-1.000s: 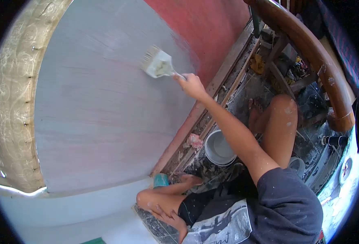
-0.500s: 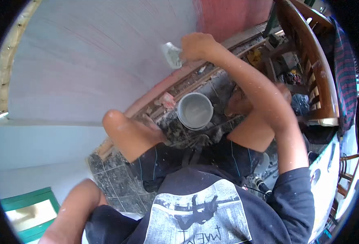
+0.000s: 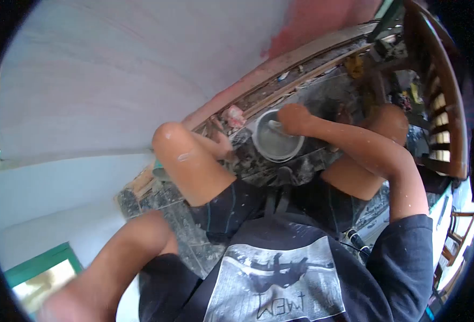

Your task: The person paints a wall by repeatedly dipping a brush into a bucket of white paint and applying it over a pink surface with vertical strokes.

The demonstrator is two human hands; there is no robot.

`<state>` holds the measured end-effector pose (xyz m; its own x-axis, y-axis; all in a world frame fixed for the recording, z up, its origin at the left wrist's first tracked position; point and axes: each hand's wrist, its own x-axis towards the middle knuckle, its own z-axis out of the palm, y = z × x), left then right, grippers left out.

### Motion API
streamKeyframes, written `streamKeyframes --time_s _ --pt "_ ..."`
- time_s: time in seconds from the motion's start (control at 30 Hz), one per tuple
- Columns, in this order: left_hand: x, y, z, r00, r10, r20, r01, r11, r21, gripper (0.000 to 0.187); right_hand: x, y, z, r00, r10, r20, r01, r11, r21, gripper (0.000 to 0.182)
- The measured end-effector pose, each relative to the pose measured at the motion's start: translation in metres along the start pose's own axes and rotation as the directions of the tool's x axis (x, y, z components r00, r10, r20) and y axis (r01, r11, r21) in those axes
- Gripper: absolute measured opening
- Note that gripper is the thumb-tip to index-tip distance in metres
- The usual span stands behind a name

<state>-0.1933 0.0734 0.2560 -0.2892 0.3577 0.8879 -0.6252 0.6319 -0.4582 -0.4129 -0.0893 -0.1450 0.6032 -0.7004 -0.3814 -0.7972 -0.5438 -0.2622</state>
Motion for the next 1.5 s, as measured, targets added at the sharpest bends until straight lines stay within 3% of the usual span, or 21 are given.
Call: streamKeyframes --time_s 0.03,0.07,0.13,0.17,0.2,0.23,0.27,0.33,0.37,0.47,0.57,0.63,0.67,0.77,0.83,0.9,1.1,1.2,1.3,1.43,1.5 --pt "-0.026 -0.031 0.011 0.972 0.178 -0.155 -0.16 0.98 0.118 0.029 0.007 0.004 0.013 0.999 0.012 -0.034 -0.013 1.0 -0.025 0.02" --pt "-0.047 -0.037 -0.024 0.945 -0.282 -0.166 0.238 0.94 -0.243 0.035 0.012 0.008 0.025 0.997 0.025 -0.074 -0.029 0.998 -0.048 0.02" --pt "-0.115 -0.045 -0.026 0.903 -0.383 0.193 0.381 0.923 0.052 0.032 0.018 0.013 0.045 0.994 0.011 -0.109 -0.026 0.991 -0.133 0.014" --pt "-0.15 -0.048 -0.027 0.835 -0.414 0.363 0.358 0.909 0.213 0.031 0.021 0.011 0.046 0.997 0.011 -0.078 -0.022 0.991 -0.13 0.013" --pt "-0.183 -0.034 -0.036 0.592 -0.676 0.439 0.556 0.736 0.385 0.024 0.022 0.008 0.048 0.999 0.015 -0.044 -0.021 0.992 -0.125 0.013" --pt "-0.206 -0.011 -0.022 0.216 -0.907 0.362 0.738 0.394 0.547 0.027 0.023 0.006 0.05 1.0 0.022 -0.008 -0.023 0.993 -0.119 0.012" --pt "-0.234 0.0 -0.02 0.019 -0.893 0.45 0.714 0.327 0.619 0.029 0.023 0.005 0.056 1.0 -0.015 -0.004 0.014 0.993 -0.121 0.012" --pt "-0.273 0.044 -0.024 -0.182 -0.793 0.581 0.633 0.358 0.686 0.039 0.022 0.006 0.066 0.997 -0.075 0.002 0.075 0.989 -0.13 0.012" --pt "-0.278 0.058 -0.027 -0.172 -0.761 0.626 0.646 0.393 0.655 0.043 0.025 0.007 0.073 0.996 -0.094 -0.001 0.093 0.989 -0.117 0.012" --pt "-0.239 0.079 -0.026 -0.385 -0.524 0.76 0.37 0.667 0.647 0.038 0.029 0.01 0.103 0.995 -0.1 -0.019 0.099 0.993 -0.06 0.013" --pt "-0.226 0.055 -0.018 -0.479 -0.456 0.75 0.304 0.716 0.629 0.034 0.034 0.009 0.097 0.997 -0.056 -0.046 0.058 0.998 0.029 0.014" --pt "-0.233 0.022 -0.015 -0.432 -0.454 0.779 0.37 0.699 0.612 0.033 0.031 -0.001 0.066 0.999 -0.028 -0.034 0.031 0.995 0.099 0.016" --pt "-0.237 0.008 -0.006 -0.399 -0.461 0.793 0.401 0.69 0.603 0.033 0.029 -0.002 0.051 0.999 -0.04 -0.026 0.043 0.991 0.13 0.017" --pt "-0.221 -0.031 0.046 -0.172 -0.457 0.873 0.66 0.604 0.447 0.031 0.024 0.003 0.024 0.997 -0.057 -0.045 0.064 0.98 0.19 0.022" --pt "-0.208 -0.054 0.082 -0.077 -0.313 0.947 0.825 0.514 0.237 0.03 0.018 0.009 0.028 0.994 -0.046 -0.096 0.065 0.976 0.209 0.024" --pt "-0.215 -0.07 0.113 0.03 -0.2 0.979 0.868 0.491 0.074 0.033 0.015 0.01 0.032 0.998 -0.028 -0.06 0.042 0.967 0.253 0.024" --pt "-0.296 -0.056 0.148 -0.092 -0.14 0.986 0.994 -0.062 0.084 0.036 0.013 0.004 0.056 0.998 -0.064 0.019 0.06 0.981 0.185 0.027" --pt "-0.342 -0.046 0.119 -0.311 -0.172 0.935 0.872 0.339 0.353 0.04 0.018 0.013 0.065 0.995 -0.079 0.064 0.07 0.988 0.137 0.026" --pt "-0.342 -0.06 0.12 -0.757 0.133 0.64 0.612 0.488 0.622 0.045 0.025 0.019 0.072 0.991 -0.084 0.104 0.076 0.994 0.078 0.023" --pt "-0.352 -0.053 0.126 -0.43 -0.074 0.9 0.858 0.279 0.432 0.05 0.033 0.013 0.088 0.987 -0.09 0.131 0.093 0.995 -0.024 0.02" --pt "-0.346 -0.055 0.13 -0.479 -0.038 0.877 0.826 0.319 0.465 0.05 0.036 0.011 0.095 0.984 -0.139 0.116 0.141 0.99 -0.015 0.02"
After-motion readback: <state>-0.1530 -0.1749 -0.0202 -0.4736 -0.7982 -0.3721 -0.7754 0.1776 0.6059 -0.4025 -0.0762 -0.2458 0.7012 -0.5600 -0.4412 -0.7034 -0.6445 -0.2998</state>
